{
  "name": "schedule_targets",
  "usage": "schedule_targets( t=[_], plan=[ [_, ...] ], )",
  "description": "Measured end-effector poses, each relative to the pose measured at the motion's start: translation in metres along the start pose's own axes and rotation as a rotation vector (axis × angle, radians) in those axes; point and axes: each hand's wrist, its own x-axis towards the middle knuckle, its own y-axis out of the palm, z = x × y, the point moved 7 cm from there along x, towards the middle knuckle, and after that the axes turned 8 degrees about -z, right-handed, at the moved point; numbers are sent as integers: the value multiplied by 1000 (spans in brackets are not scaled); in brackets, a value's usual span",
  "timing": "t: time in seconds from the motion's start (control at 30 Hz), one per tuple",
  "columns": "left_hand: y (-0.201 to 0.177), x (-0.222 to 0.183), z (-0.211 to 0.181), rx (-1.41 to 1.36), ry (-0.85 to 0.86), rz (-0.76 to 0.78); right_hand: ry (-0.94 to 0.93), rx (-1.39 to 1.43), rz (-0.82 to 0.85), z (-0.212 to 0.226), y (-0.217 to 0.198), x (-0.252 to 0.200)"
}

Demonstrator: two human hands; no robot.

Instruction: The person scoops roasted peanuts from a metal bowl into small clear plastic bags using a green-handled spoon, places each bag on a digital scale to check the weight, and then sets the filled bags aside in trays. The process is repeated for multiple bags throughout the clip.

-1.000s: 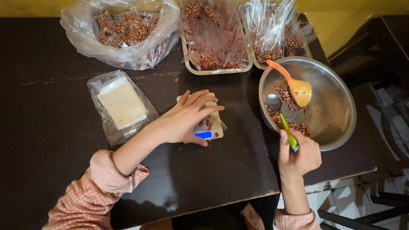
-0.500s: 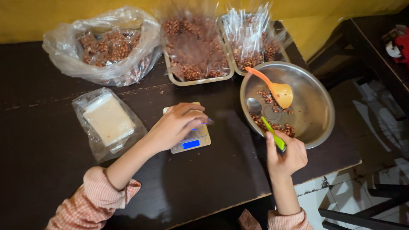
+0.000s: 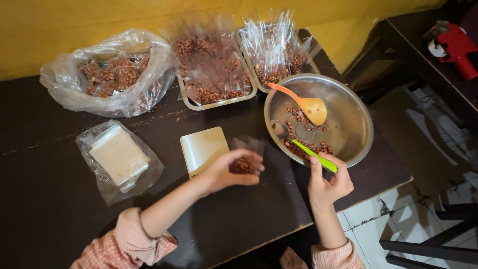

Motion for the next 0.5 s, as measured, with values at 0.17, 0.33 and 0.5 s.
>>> schedule_targets(
  t=[0.17, 0.33, 0.5],
  plan=[
    [31, -2, 5, 115, -60, 68, 80, 77, -64, 1, -4, 9],
    [42, 5, 16, 350, -46, 59, 99, 88, -108, -6, -15, 18],
    [35, 8, 21, 172, -134, -27, 136, 241, -97, 7, -23, 43]
  ],
)
